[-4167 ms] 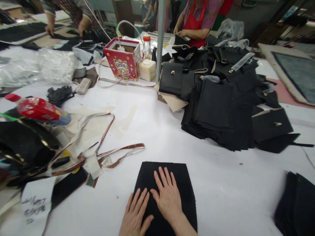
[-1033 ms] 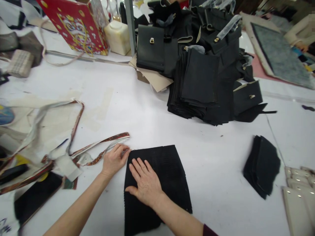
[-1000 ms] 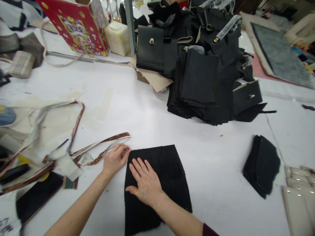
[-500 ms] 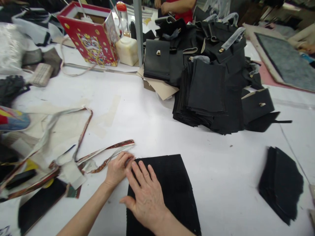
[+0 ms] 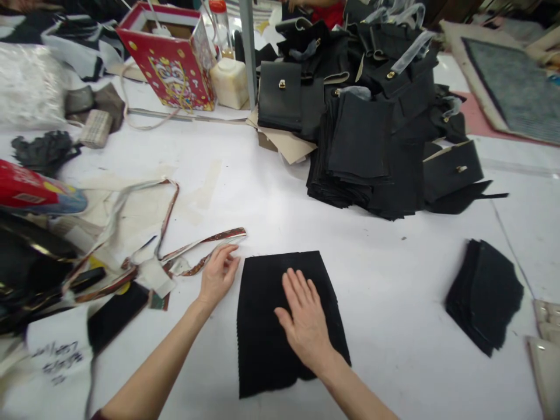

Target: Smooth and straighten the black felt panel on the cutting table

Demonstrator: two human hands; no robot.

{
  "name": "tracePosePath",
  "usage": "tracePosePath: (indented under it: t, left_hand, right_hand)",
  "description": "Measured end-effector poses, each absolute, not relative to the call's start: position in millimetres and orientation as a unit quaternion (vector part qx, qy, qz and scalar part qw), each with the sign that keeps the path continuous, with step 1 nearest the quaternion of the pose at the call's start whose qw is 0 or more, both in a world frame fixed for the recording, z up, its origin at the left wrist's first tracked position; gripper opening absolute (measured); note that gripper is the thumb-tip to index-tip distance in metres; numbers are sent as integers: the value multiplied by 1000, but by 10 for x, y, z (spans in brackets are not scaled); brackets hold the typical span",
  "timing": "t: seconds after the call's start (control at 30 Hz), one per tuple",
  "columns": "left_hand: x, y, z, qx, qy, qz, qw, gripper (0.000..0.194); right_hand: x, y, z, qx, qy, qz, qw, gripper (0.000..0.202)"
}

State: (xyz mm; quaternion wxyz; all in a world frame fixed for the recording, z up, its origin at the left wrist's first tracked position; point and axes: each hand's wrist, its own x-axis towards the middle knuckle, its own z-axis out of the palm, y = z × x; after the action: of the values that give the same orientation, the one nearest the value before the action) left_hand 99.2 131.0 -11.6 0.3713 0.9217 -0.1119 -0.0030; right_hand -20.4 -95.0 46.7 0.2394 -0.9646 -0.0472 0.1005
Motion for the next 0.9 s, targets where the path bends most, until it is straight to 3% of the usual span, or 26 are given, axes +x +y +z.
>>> tracePosePath:
  t: [0.13,0.3,0.43,0.63,0.9]
  left_hand:
    - [351,1225,200,936,-128,19,329,50]
    - [-495,978,327,970,-177,0,168,71]
    - [-760,889,75,966,-240,-7,100,73]
    - [-820,966,-182,957,-272,-45,86,72]
    - [-658,725,452,967,-232,28,102,71]
  right_hand:
    - [-762,-1535,404,-969,97,55,219,55]
    - [-989,-1603,499,-984,83,-20,159,60]
    - [-1046,-1419,264,-992,1,-28,124,68]
    - [-1264,-1447,-268,-994,-24,48,92,73]
    - [-813,-1330,535,-987,0,-51,150,60]
